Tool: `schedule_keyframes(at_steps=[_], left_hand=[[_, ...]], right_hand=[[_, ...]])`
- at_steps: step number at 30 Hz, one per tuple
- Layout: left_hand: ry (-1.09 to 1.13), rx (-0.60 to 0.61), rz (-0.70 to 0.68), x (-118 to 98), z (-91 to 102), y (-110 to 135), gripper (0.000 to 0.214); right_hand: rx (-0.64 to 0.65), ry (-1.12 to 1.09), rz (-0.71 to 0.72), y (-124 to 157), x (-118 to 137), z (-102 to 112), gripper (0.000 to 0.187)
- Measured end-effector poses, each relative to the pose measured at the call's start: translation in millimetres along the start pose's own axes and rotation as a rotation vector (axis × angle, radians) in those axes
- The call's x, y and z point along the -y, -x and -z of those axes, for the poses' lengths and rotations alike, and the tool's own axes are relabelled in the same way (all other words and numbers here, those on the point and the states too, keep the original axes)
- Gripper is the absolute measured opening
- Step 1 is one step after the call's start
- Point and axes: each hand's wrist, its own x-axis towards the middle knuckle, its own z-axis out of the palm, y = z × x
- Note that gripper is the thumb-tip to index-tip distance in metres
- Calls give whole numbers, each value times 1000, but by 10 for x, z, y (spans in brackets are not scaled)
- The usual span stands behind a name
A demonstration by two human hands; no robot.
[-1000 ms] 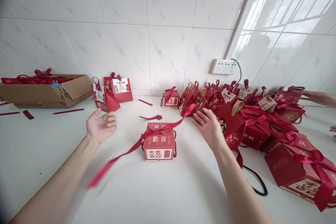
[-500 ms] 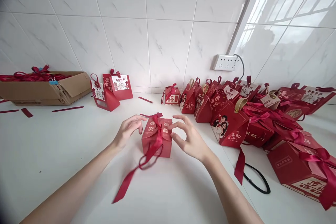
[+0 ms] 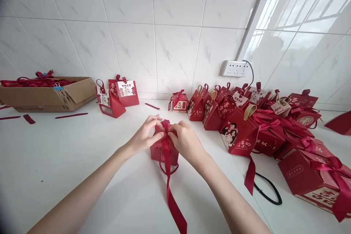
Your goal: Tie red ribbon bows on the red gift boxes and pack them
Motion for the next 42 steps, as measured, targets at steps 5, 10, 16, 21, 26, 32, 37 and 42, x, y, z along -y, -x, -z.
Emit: schedule_keyframes(at_steps=[5,10,16,21,26,32,37,42], left_hand=[[5,213,8,-2,5,-158,14],[-22,215,-10,-23,49,-77,12],[-42,124,15,-20,28,56,9],[-244,126,14,-138,30,58,10],[-461,180,26,-336,31,0,12],[-543,185,103,-461,-54,66,14],[-482,135,111,-413,-82,229,17],[-414,86,100,-370,-78,334,17]], right_hand=[[223,223,35,-194,58,104,17],[389,224,156,-294,48,174,12],[301,-28,264,-235,-126,183,10],[222,63,245,-165,-107,118,11],[225,220,240,-198,28,49,12],[214,237,256,-127,43,36,9],[201,163,246,44,22,115,15],[186,110,240,116,94,100,15]])
